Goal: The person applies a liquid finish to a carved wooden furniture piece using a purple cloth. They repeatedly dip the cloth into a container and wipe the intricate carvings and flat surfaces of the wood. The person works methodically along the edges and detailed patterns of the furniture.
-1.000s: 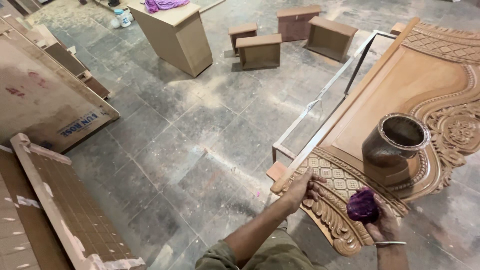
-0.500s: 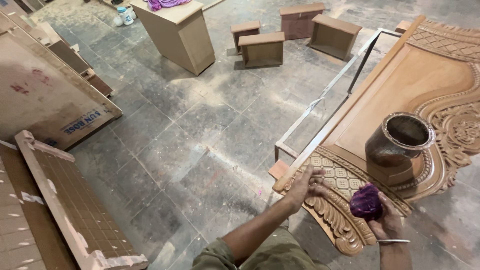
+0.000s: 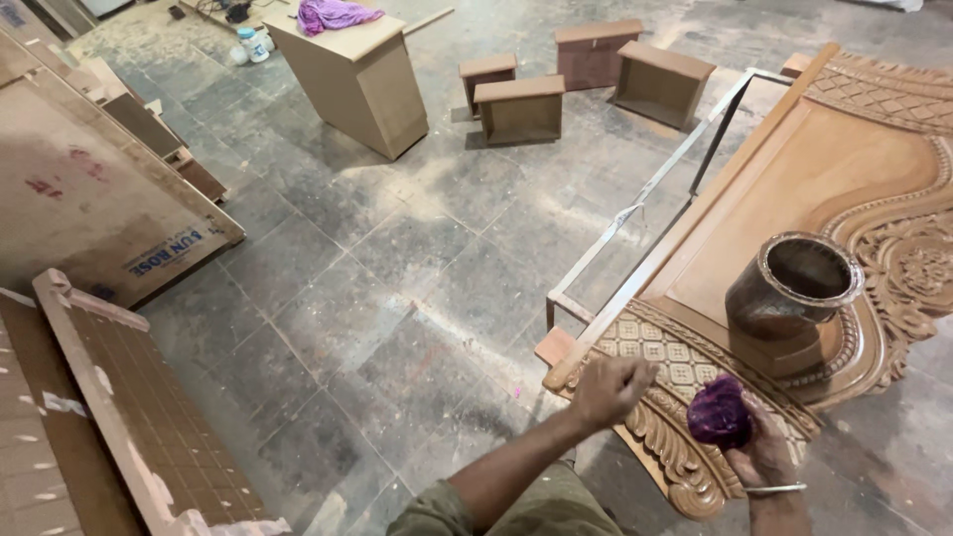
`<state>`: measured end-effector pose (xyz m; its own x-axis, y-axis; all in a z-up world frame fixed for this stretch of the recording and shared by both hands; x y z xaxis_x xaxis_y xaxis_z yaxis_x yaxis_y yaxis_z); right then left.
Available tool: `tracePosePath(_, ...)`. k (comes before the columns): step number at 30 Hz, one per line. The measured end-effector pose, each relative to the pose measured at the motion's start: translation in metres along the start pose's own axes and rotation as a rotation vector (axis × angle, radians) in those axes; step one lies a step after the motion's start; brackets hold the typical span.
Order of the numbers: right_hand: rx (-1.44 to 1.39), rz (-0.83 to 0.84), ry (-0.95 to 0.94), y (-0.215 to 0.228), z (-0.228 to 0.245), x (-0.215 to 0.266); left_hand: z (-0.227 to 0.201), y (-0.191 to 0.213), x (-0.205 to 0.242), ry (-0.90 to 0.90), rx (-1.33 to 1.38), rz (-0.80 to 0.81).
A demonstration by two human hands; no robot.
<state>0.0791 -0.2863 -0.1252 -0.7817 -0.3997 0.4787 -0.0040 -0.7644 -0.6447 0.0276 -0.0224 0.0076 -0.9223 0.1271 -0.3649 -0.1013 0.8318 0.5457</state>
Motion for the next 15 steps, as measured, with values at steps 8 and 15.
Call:
tracePosePath(8,-0.054,0.055,0.035,0.006,0.018,0.014,-0.037,0.021,0.018,-0.438,-0.072,-0.110)
tracePosePath(15,0.005,-0.018,0.109,0.011,0.031,0.028,-0.041,0.026,0.021,-0.452,-0.009,-0.139)
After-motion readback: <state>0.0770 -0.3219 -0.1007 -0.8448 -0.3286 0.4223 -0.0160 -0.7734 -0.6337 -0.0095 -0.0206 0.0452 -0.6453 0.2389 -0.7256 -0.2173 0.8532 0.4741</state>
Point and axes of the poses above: each hand's wrist, its own x-axis away from the middle knuckle, its own y-axis out of the back of the hand, z = x × y, the point moved 5 cm from there along -x, towards the middle knuckle, and after that the axes turned 10 degrees about -y, right-handed, at the moved point
